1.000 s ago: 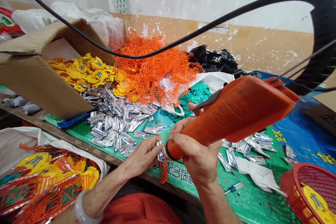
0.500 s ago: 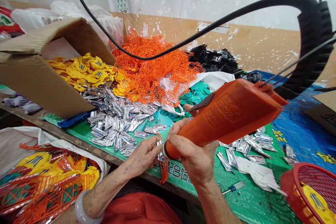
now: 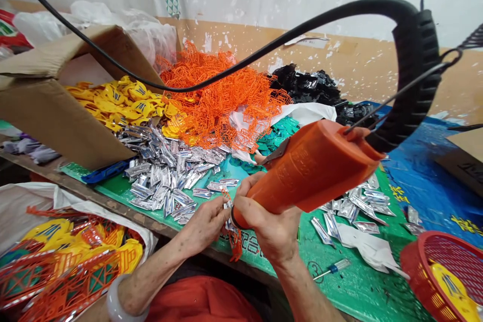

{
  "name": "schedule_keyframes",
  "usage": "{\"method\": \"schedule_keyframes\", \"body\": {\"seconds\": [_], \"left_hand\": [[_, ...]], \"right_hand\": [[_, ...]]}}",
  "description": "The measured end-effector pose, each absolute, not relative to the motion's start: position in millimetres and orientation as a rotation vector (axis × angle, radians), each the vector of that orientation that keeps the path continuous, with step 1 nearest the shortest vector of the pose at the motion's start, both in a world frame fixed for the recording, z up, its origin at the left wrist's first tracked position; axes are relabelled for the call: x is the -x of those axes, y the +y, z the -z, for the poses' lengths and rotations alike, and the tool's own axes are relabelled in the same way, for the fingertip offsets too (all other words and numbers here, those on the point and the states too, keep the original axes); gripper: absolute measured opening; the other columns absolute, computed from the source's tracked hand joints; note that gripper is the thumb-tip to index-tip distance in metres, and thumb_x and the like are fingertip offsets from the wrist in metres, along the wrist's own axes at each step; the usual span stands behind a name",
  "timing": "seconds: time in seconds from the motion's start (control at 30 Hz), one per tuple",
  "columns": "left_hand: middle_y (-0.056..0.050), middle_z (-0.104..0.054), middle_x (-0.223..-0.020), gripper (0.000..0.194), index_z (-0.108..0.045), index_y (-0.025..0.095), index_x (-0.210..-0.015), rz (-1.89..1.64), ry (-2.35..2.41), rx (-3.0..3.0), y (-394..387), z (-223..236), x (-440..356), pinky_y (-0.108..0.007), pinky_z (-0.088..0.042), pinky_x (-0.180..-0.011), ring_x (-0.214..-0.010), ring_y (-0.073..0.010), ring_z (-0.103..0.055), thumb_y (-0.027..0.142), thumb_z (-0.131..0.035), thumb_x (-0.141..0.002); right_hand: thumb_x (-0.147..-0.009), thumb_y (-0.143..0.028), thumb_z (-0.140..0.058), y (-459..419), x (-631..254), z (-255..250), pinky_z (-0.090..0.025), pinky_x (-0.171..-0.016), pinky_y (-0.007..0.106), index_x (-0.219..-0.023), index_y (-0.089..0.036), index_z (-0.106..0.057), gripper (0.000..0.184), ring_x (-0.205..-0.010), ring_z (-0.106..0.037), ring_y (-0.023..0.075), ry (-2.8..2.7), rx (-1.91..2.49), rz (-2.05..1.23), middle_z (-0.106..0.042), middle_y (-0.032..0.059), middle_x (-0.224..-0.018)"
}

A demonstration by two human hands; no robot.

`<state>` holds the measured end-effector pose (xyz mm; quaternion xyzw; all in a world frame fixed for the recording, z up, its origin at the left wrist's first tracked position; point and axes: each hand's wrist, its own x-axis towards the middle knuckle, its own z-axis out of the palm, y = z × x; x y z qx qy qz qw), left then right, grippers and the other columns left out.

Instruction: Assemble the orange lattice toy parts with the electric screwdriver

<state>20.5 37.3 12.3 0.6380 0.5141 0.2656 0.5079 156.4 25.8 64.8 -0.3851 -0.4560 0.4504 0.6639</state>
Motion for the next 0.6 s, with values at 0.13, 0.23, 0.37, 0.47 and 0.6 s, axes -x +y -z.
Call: {"method": "schedule_keyframes", "body": {"seconds": [0.13,0.23,0.37,0.47,0.6], "left_hand": [[0.006,-0.043,-0.055,0.020,-0.043,0.022,-0.065,-0.658,1.251,-1.543,37,-10,-22,-0.026,-0.025,-0.053,-0.054,-0.0133,-0.039,0.023,-0.041,-0.085],[0.006,-0.043,-0.057,0.020,-0.044,0.022,-0.065,-0.675,1.259,-1.548,37,-8,-22,-0.026,-0.026,-0.055,-0.056,-0.0136,-0.039,0.024,-0.041,-0.085],[0.004,-0.045,-0.059,0.021,-0.045,0.021,-0.064,-0.697,1.294,-1.541,37,-6,-22,-0.027,-0.026,-0.057,-0.059,-0.0143,-0.040,0.025,-0.042,-0.085],[0.004,-0.044,-0.059,0.021,-0.043,0.022,-0.062,-0.714,1.327,-1.526,36,-5,-24,-0.027,-0.026,-0.057,-0.059,-0.0144,-0.040,0.023,-0.043,-0.083],[0.006,-0.039,-0.057,0.020,-0.044,0.022,-0.063,-0.737,1.349,-1.494,35,-1,-27,-0.027,-0.026,-0.056,-0.058,-0.0144,-0.037,0.026,-0.044,-0.082]], "right_hand": [[-0.068,-0.018,-0.070,25,-155,-61,-0.048,-0.064,0.034,-0.076,-0.021,-0.062,0.012,-0.059,-0.057,0.0138,-1.063,0.859,-1.021,-0.059,-0.0033,-0.068],[-0.071,-0.018,-0.069,24,-155,-57,-0.049,-0.064,0.034,-0.079,-0.021,-0.061,0.012,-0.060,-0.056,0.0137,-1.111,0.876,-1.026,-0.058,-0.0032,-0.069],[-0.072,-0.020,-0.067,24,-154,-52,-0.050,-0.066,0.035,-0.076,-0.021,-0.060,0.008,-0.061,-0.056,0.0145,-1.179,0.918,-0.975,-0.057,-0.0022,-0.068],[-0.072,-0.021,-0.067,25,-155,-50,-0.051,-0.067,0.035,-0.082,-0.023,-0.060,0.012,-0.063,-0.057,0.0157,-1.221,0.943,-0.957,-0.056,-0.0023,-0.067],[-0.071,-0.024,-0.068,24,-158,-45,-0.051,-0.069,0.036,-0.094,-0.023,-0.060,0.024,-0.066,-0.058,0.0168,-1.194,0.979,-0.924,-0.056,-0.0020,-0.068]]}}
